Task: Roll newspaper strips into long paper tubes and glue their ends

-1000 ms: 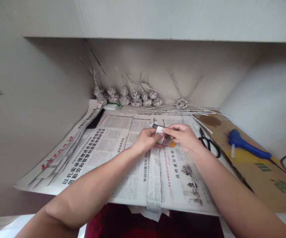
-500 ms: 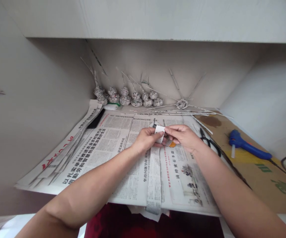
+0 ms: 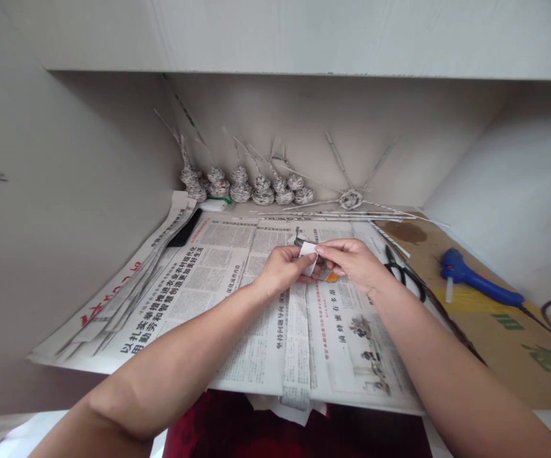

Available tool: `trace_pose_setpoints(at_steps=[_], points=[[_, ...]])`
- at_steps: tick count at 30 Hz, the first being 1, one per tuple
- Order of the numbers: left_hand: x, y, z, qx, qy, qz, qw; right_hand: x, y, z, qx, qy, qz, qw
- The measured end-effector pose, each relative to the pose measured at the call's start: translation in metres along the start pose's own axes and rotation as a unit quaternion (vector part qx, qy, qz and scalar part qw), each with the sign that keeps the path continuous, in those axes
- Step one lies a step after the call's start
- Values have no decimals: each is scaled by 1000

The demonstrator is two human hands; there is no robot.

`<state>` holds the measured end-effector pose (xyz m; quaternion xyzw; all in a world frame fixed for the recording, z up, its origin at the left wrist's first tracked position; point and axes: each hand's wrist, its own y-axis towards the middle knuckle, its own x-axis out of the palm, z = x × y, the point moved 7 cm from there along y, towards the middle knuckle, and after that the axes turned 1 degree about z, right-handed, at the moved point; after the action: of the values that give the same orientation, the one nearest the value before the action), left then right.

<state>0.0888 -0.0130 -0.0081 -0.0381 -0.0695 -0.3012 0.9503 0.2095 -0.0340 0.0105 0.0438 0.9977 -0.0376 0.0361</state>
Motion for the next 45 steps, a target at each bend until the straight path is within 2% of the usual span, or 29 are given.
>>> trace_pose_setpoints(at_steps=[5,11,16,30,37,45], points=[[3,-1,-2,-20,-36,-18,999,-2,0,1,9,-14,24,1000],[6,-1,-6,-36,-56,-37,997,-1,2,4,11,-20,12,1000],[7,-3,-4,-37,-47,-22,998,-5,3,3,-14,-50,47,998],[6,-2,-10,-27,-32,-46,998,-2,2,4,0,-6,62,998],[4,-2,-4,-17,-24,-22,999,-3,2,4,0,-18,9,1000],[5,-3,-3,-14,-8,-36,999,-1,2,7,15,7,-13,1000]])
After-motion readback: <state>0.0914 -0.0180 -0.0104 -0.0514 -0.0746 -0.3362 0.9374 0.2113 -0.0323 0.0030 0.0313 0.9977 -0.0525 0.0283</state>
